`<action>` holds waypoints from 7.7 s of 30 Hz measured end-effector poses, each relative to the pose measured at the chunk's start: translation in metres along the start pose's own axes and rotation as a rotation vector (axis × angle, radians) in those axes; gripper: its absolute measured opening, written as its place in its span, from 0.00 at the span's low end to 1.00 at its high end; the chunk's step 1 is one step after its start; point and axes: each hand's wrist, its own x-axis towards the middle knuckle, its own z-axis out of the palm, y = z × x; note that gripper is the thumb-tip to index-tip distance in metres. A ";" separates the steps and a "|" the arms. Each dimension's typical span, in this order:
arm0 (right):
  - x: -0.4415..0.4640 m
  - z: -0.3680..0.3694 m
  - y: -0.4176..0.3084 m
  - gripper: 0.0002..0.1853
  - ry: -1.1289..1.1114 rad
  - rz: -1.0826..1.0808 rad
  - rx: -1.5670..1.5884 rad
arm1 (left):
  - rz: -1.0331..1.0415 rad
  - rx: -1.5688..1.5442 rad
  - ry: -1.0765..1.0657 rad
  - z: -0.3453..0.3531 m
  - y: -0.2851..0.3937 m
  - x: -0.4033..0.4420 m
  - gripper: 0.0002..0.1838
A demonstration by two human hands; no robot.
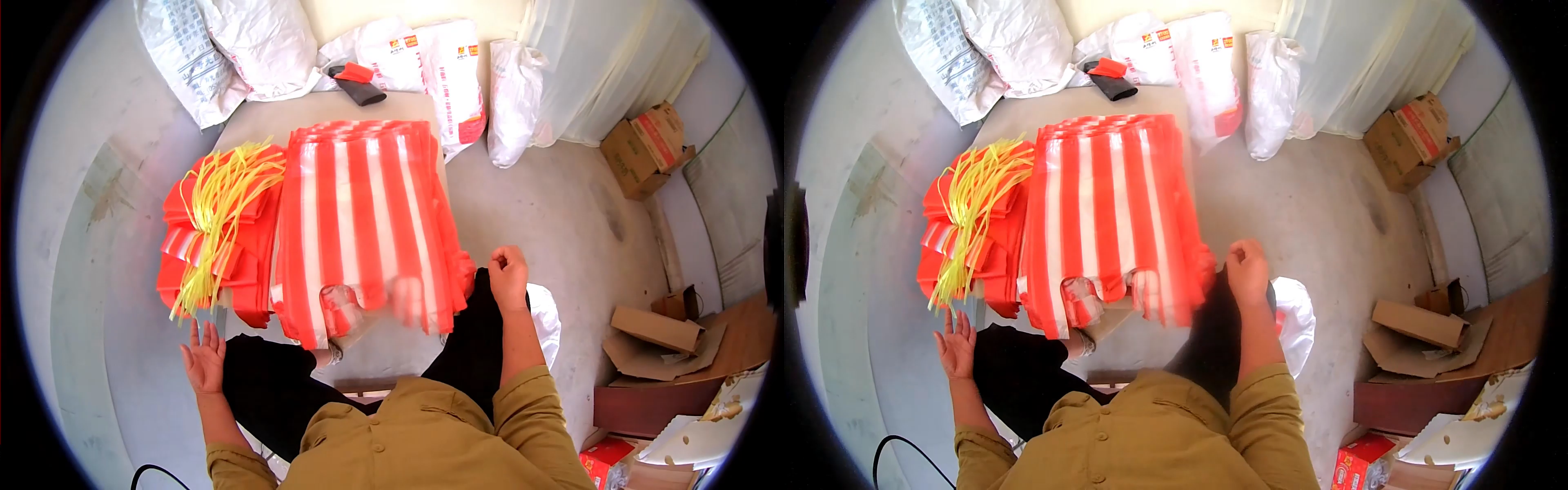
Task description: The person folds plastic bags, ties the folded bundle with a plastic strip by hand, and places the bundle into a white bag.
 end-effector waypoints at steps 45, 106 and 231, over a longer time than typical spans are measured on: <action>-0.057 0.108 -0.132 0.08 -0.404 -0.809 -0.146 | 0.019 0.038 0.043 0.025 -0.011 0.005 0.35; -0.010 0.106 -0.155 0.18 -0.696 0.262 0.594 | -0.146 0.477 0.144 0.189 -0.181 0.114 0.31; 0.030 0.088 -0.110 0.19 -0.963 0.366 0.480 | 0.556 1.840 -0.760 0.194 -0.247 0.098 0.16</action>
